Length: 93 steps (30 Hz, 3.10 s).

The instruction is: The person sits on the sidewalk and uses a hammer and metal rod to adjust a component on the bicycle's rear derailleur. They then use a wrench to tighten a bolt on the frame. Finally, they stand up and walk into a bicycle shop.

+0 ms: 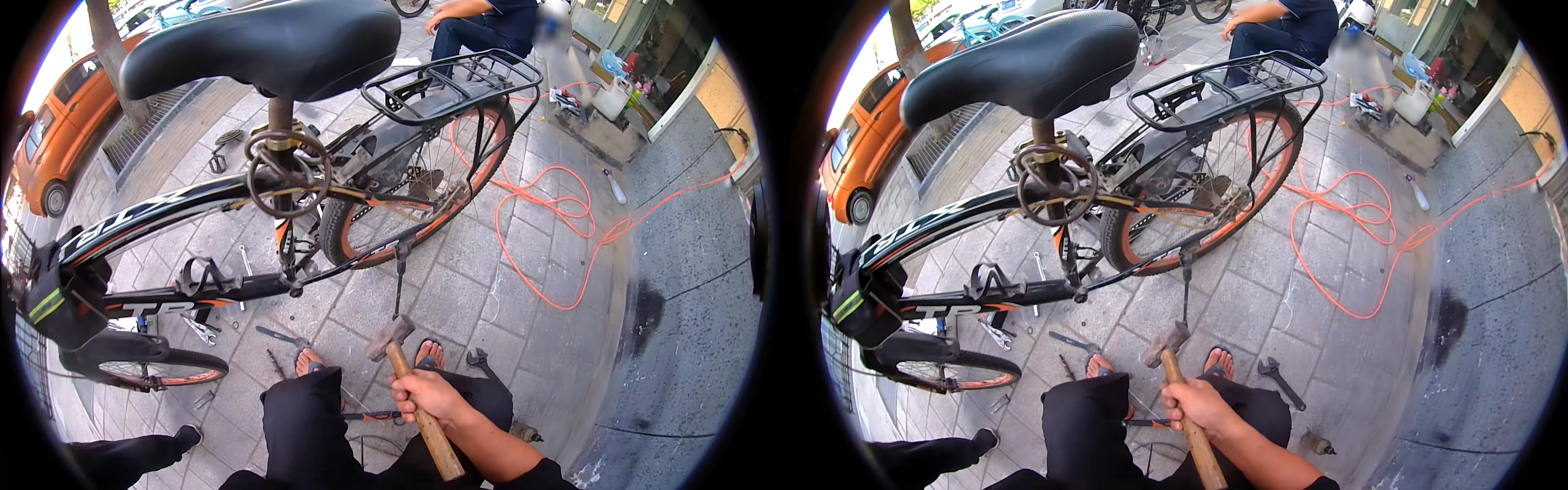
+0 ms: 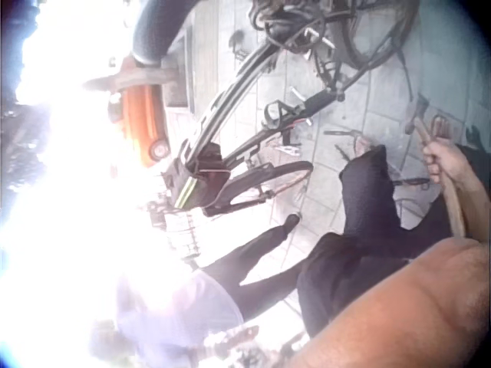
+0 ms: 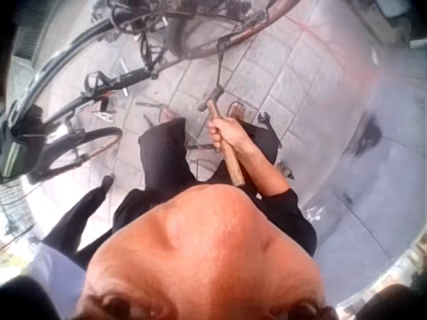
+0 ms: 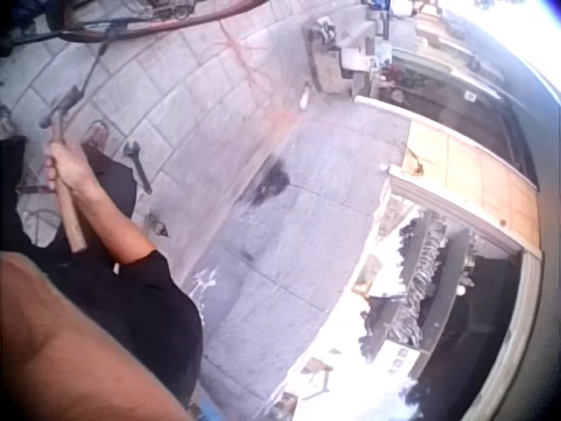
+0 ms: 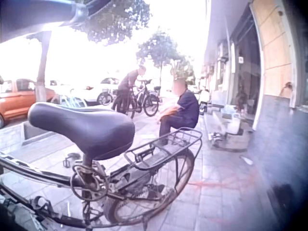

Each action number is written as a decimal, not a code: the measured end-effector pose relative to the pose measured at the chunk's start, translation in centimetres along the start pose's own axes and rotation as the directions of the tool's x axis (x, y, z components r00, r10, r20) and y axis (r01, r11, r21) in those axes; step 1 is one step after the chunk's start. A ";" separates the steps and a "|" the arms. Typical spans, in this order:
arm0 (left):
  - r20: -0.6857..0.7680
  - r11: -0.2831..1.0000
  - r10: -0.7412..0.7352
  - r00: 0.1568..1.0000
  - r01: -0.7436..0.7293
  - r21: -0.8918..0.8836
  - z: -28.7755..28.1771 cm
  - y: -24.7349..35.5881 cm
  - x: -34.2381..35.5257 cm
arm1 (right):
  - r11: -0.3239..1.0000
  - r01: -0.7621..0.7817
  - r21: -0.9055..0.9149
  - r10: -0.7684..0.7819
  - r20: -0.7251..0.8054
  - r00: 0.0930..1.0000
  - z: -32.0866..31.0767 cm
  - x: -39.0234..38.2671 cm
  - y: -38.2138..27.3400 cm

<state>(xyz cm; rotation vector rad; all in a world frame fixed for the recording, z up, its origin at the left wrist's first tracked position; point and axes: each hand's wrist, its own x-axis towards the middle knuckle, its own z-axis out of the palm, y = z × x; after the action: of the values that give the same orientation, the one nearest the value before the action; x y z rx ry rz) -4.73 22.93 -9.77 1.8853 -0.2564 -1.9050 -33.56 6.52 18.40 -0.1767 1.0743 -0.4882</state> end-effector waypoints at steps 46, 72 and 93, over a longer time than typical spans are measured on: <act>-0.386 0.319 0.883 0.267 -0.945 0.075 -3.6 10.1 -25.4 | 0.916 -0.015 -0.401 0.081 0.150 0.985 -4.4 5.8 -0.3; 0.227 0.667 0.744 0.628 -0.683 -0.297 15.1 27.5 -17.0 | 0.886 -0.322 -0.333 0.128 -0.491 0.861 -13.7 27.5 8.0; 0.053 0.808 0.509 0.859 -0.456 -0.374 11.4 26.3 -5.9 | 0.509 -0.484 -0.711 0.029 -0.548 0.836 -17.5 29.2 13.5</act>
<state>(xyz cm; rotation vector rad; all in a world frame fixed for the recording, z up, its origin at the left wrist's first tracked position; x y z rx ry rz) -11.36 0.28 7.44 1.2860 -0.3787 -1.6079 -33.69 6.54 -18.20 -0.7659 1.7486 0.3611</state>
